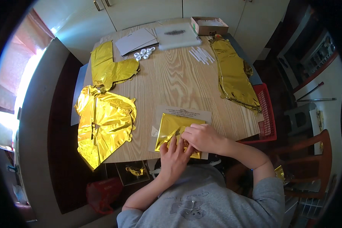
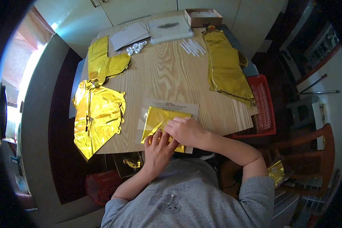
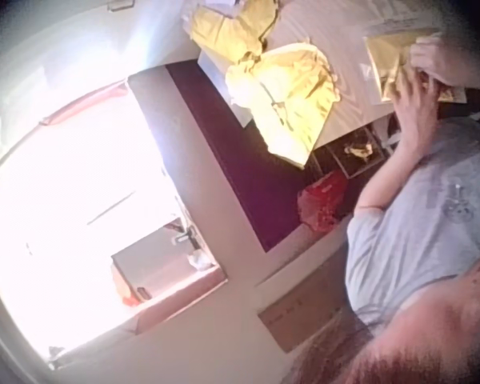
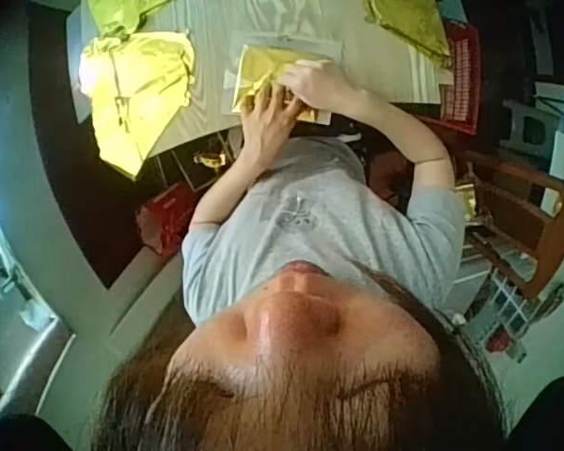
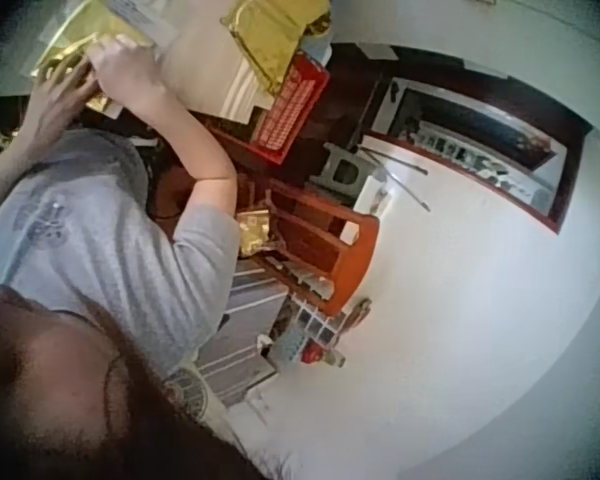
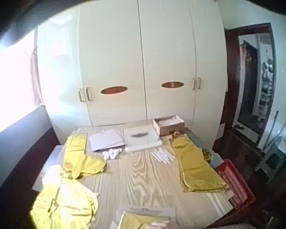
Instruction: Folding gold foil balloons and placing them into clear plastic packaging with cardboard inserts.
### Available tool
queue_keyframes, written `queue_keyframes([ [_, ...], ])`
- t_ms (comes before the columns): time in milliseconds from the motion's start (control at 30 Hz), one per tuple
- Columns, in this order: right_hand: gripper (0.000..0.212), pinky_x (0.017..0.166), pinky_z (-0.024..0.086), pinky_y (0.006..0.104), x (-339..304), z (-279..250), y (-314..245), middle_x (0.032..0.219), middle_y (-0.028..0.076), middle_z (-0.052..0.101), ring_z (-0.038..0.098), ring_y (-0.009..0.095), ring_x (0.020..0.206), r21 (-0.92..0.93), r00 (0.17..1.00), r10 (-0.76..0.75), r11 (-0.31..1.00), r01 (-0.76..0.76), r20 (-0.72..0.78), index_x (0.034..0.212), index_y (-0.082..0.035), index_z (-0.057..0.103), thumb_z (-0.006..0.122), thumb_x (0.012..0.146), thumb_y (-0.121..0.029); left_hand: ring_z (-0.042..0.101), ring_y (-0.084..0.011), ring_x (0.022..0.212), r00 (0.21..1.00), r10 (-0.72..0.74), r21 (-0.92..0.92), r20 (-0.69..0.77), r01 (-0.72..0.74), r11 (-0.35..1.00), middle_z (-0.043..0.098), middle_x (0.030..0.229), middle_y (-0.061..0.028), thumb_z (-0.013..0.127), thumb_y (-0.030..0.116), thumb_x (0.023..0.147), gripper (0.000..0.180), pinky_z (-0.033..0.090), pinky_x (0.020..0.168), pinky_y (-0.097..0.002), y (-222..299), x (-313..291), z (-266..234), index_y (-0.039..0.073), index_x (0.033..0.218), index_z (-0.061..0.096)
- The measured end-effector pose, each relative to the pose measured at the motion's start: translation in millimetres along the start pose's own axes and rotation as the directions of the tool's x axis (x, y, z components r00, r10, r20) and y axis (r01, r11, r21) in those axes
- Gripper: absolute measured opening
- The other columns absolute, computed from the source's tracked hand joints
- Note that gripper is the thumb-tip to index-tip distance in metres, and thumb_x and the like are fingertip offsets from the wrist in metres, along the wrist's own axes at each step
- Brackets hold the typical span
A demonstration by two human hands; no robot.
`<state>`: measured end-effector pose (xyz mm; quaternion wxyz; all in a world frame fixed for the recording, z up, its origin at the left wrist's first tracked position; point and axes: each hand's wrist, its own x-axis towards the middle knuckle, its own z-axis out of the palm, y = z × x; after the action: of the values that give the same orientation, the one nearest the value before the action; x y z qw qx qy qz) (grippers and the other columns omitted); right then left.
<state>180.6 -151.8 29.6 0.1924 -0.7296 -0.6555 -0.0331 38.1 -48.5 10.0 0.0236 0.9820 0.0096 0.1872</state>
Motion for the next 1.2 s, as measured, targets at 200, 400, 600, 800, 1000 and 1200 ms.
queue_keyframes([
  [200,0.009,0.063,0.051,0.0308,-3.9,1.3,2.6,0.075,0.002,0.057,0.060,0.019,0.073,-0.051,0.999,0.000,0.999,-0.002,-0.036,0.078,-0.010,0.057,0.064,0.073,-0.015,0.055,-0.0175,0.106,0.995,0.102,-0.063,0.007,-0.102,0.993,0.060,0.113,-0.0005,0.068,0.022,0.076,0.032,0.039,0.088,-0.0387,-22.7,-17.5,-20.4,0.015,0.107,0.064],
  [400,0.009,0.062,0.051,0.0309,-3.2,1.1,0.8,0.074,0.002,0.055,0.059,0.018,0.072,-0.049,0.998,-0.013,0.999,0.011,-0.058,0.076,-0.010,0.056,0.063,0.073,-0.014,0.058,-0.0167,0.092,0.982,0.181,-0.107,-0.050,-0.185,0.977,0.064,0.105,-0.0001,0.067,0.018,0.076,0.024,0.042,0.081,-0.0363,-41.5,-20.0,-22.4,0.011,0.098,0.067],
  [600,0.007,0.060,0.050,0.0317,-2.7,-5.2,-2.8,0.073,0.002,0.053,0.059,0.018,0.072,-0.066,0.998,-0.020,0.998,0.016,-0.065,0.075,-0.011,0.057,0.062,0.072,-0.013,0.058,-0.0171,0.090,0.975,0.212,-0.097,-0.074,-0.218,0.971,0.064,0.104,-0.0012,0.067,0.016,0.074,0.023,0.042,0.079,-0.0366,-41.6,-12.6,-17.9,0.010,0.096,0.067],
  [800,0.006,0.060,0.050,0.0316,-5.5,-7.3,-0.6,0.077,0.000,0.055,0.059,0.017,0.075,-0.087,0.999,-0.023,0.996,0.019,-0.044,0.079,-0.012,0.058,0.061,0.075,-0.016,0.058,-0.0214,0.103,0.960,0.223,-0.054,-0.167,-0.235,0.971,0.062,0.114,-0.0059,0.067,0.016,0.075,0.025,0.044,0.084,-0.0388,-39.6,-5.8,-5.6,0.009,0.100,0.068],
  [1000,0.005,0.060,0.049,0.0312,-5.6,-8.4,2.1,0.076,-0.001,0.055,0.058,0.016,0.074,-0.080,0.995,-0.030,0.997,0.022,-0.093,0.079,-0.013,0.059,0.059,0.076,-0.017,0.059,-0.0297,0.112,0.947,0.283,-0.047,-0.153,-0.293,0.955,0.062,0.117,-0.0141,0.063,0.012,0.077,0.029,0.045,0.095,-0.0456,-43.3,-1.0,6.5,0.002,0.103,0.066],
  [1200,0.006,0.061,0.049,0.0310,-5.6,-10.9,3.6,0.076,0.000,0.054,0.058,0.016,0.075,-0.101,0.993,-0.017,0.995,0.006,-0.113,0.079,-0.012,0.059,0.059,0.076,-0.017,0.063,-0.0297,0.105,0.923,0.355,-0.054,-0.149,-0.366,0.929,0.063,0.111,-0.0183,0.059,0.010,0.077,0.030,0.049,0.091,-0.0407,-45.2,10.0,3.8,-0.004,0.104,0.064],
])
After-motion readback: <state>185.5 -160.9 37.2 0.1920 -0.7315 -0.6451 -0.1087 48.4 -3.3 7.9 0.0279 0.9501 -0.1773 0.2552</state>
